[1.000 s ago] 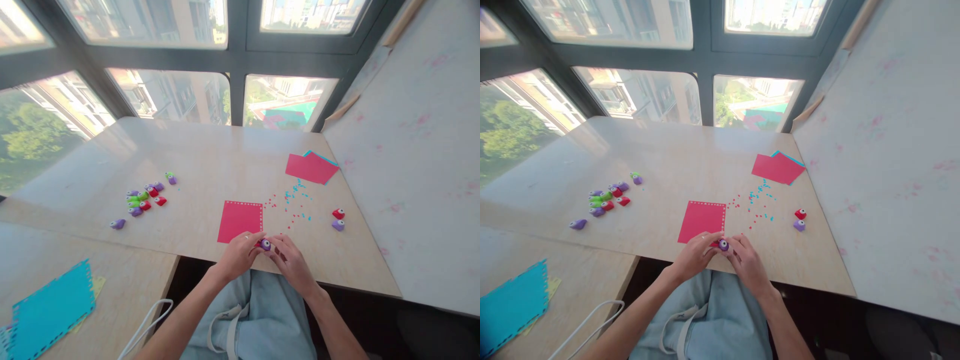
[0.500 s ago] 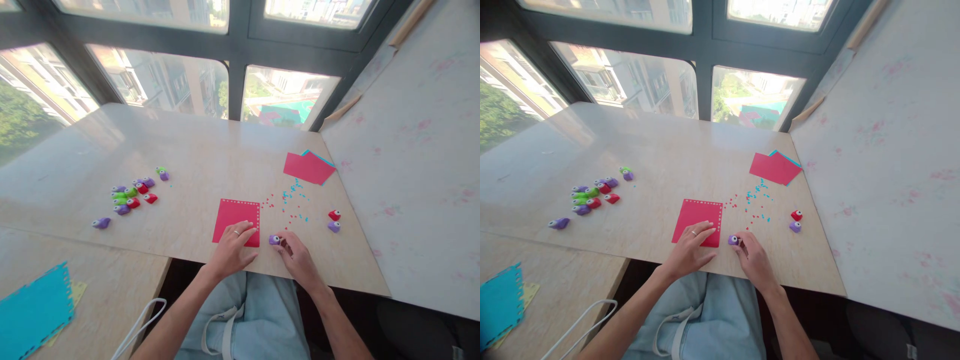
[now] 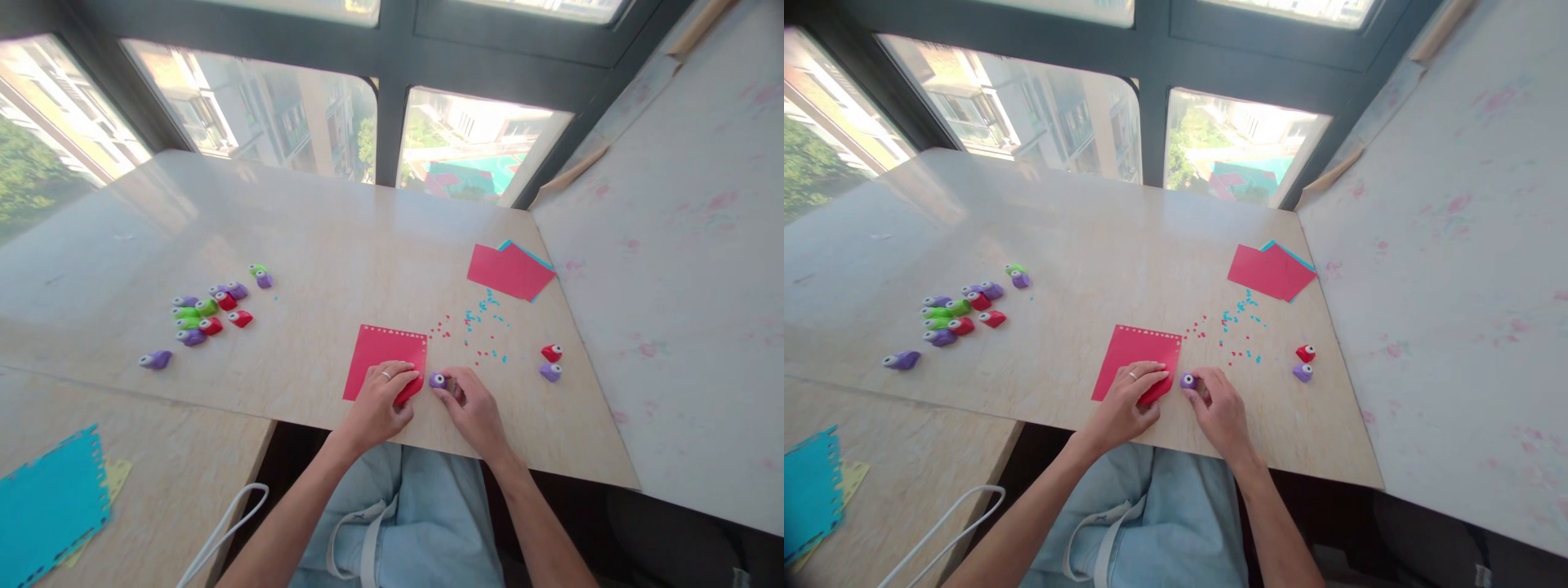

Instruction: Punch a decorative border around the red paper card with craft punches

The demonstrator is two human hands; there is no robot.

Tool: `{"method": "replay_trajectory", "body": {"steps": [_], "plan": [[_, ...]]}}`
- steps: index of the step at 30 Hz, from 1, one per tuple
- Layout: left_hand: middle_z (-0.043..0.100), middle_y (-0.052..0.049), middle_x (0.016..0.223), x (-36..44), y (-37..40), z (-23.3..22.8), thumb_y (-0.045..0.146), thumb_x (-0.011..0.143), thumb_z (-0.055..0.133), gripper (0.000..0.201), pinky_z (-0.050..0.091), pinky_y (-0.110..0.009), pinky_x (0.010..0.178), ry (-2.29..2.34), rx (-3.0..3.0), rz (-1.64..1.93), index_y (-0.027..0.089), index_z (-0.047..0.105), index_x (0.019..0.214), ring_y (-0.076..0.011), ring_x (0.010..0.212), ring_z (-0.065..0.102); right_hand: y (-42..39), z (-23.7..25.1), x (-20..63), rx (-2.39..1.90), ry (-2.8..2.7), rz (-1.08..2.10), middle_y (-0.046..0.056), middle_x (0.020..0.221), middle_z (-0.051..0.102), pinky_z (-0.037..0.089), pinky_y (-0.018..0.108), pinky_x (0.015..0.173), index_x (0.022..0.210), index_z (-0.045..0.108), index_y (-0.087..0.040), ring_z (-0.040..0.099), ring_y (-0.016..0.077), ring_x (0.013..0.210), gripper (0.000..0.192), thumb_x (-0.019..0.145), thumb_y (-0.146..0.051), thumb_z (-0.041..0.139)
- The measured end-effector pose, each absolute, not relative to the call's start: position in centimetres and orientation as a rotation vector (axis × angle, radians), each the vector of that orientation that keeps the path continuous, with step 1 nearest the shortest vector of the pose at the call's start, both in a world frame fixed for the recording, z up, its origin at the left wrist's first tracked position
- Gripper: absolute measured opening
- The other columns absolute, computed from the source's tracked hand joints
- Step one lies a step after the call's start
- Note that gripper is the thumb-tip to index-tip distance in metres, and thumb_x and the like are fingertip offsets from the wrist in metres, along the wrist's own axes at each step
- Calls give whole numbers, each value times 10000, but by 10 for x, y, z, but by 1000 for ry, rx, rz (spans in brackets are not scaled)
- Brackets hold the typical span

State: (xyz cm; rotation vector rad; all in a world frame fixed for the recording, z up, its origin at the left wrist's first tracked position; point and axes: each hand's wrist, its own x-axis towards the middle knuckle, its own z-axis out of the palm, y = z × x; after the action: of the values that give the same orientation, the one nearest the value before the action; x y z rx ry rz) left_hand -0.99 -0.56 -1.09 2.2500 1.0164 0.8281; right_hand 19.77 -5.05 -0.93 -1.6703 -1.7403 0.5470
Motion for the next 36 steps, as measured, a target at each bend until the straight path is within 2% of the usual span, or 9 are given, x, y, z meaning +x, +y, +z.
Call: {"method": "replay_trajectory", "body": {"steps": [6,12,20,25,36], "plan": [[634,-113,1261,-12,-7,-12,34,717,571,523,448,-451,992,978,2235,798,192,610,1214,-261,1185,568,-52,-12,197,-1622,-1735,522,34,921,628,463,293,661,1038,607,-232,551,175,697,130,912,-260,602],[657,-95,1235,-10,-9,-9,118,756,649,380,443,-480,987,952,2312,775,225,676,1120,-289,1187,563,-52,-11,198,-1599,-1739,550,33,923,639,461,291,654,1035,616,-230,555,174,701,124,913,-252,605],[678,-93,1183,-11,-8,-13,137,798,670,180,463,-437,976,922,2249,876,208,700,961,-259,1138,594,-52,-11,198,-1614,-1711,589,32,890,668,478,302,656,1010,661,-219,535,156,638,221,888,-403,672],[699,-86,1130,-11,-8,-8,216,821,693,182,454,-440,976,891,2249,819,227,710,1002,-254,1135,598,-53,-10,199,-1597,-1697,641,50,941,693,502,305,656,1019,677,-221,560,156,647,249,889,-432,664],[714,-61,1116,-11,-8,-5,215,825,707,140,437,-427,976,884,2243,802,239,724,962,-246,1141,593,-55,-7,199,-1573,-1713,605,57,959,700,531,311,677,1029,679,-232,597,168,686,223,902,-413,649]]}}
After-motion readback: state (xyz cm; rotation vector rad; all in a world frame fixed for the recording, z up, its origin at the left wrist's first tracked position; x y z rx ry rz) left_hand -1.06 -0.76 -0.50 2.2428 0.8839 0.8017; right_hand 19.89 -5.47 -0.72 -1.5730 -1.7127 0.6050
